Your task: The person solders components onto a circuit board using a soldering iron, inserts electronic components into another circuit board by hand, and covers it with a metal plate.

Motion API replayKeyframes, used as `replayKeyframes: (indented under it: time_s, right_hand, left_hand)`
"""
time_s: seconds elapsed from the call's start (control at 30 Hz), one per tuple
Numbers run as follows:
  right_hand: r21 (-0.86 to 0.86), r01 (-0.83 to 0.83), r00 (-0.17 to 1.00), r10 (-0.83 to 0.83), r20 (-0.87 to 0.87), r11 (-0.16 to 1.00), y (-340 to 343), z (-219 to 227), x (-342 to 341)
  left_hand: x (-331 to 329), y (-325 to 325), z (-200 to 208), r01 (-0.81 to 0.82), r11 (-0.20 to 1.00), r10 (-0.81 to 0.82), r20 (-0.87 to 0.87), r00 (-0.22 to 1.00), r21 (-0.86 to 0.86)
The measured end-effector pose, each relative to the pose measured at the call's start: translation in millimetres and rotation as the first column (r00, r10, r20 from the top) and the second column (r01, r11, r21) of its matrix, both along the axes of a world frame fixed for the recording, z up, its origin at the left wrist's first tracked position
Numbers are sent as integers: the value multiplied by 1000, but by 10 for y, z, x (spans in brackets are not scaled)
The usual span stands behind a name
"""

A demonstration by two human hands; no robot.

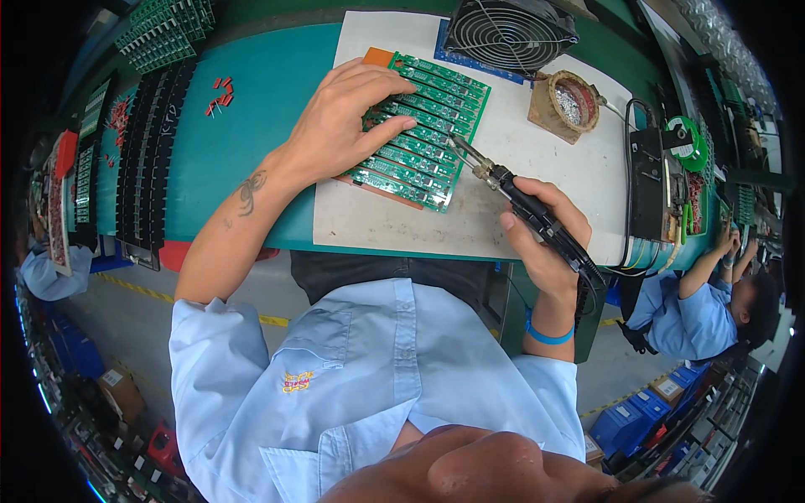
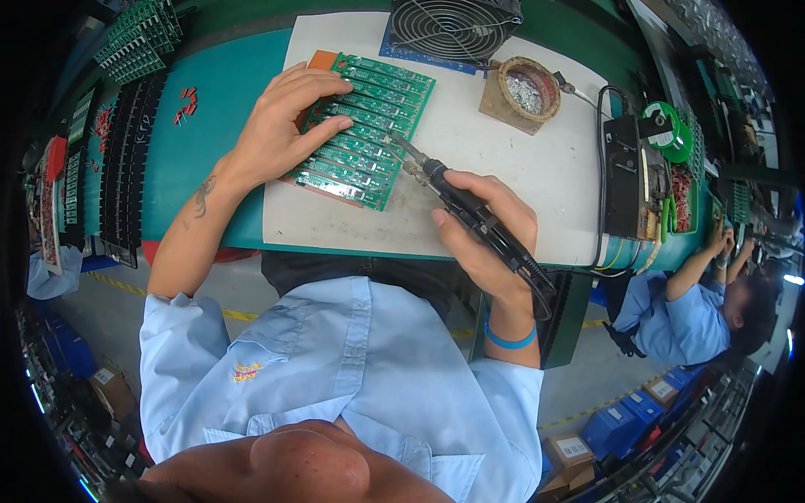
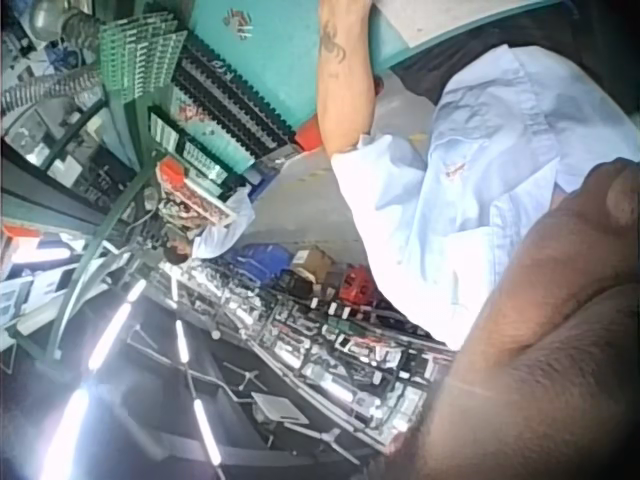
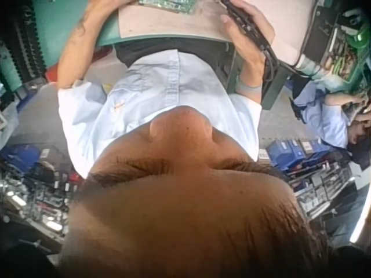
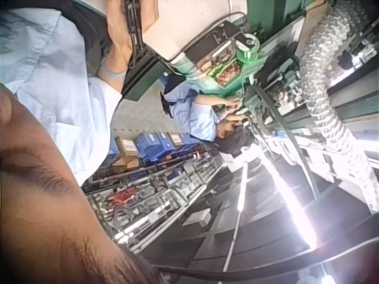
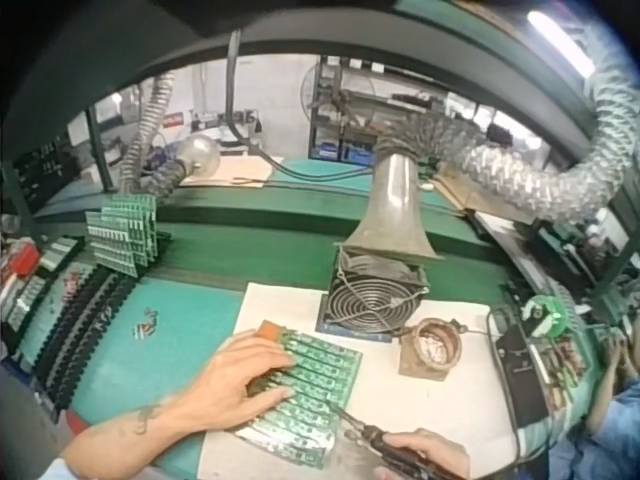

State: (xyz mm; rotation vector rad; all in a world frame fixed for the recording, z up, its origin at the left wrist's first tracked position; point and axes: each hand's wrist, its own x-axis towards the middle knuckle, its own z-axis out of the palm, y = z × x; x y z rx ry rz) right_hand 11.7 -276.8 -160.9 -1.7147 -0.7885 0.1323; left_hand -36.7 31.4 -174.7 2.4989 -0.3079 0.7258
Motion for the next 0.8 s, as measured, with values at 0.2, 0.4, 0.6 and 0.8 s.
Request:
replayKeyframes:
  time_s: [0.2, 0.4, 0.6, 0.8]
  right_hand:
    - [5, 39, 999, -39, 12, 999, -18, 0, -8]
    - [73, 192, 980, -195, 37, 979, -160, -65, 152]
    - [210, 521, 854, -502, -137, 827, -131, -144, 346]
    - [106, 251, 961, -261, 87, 962, -88, -21, 81]
  left_hand:
    - [2, 3, 2, 6, 1000, -6, 0, 1000, -2]
    - [-4, 3, -11, 0, 1000, 0, 11, 1000, 5]
    - [5, -1, -28, 0, 1000, 0, 22, 1000, 17]
    - [-4, 8, 21, 5, 1000, -5, 1, 1000, -5]
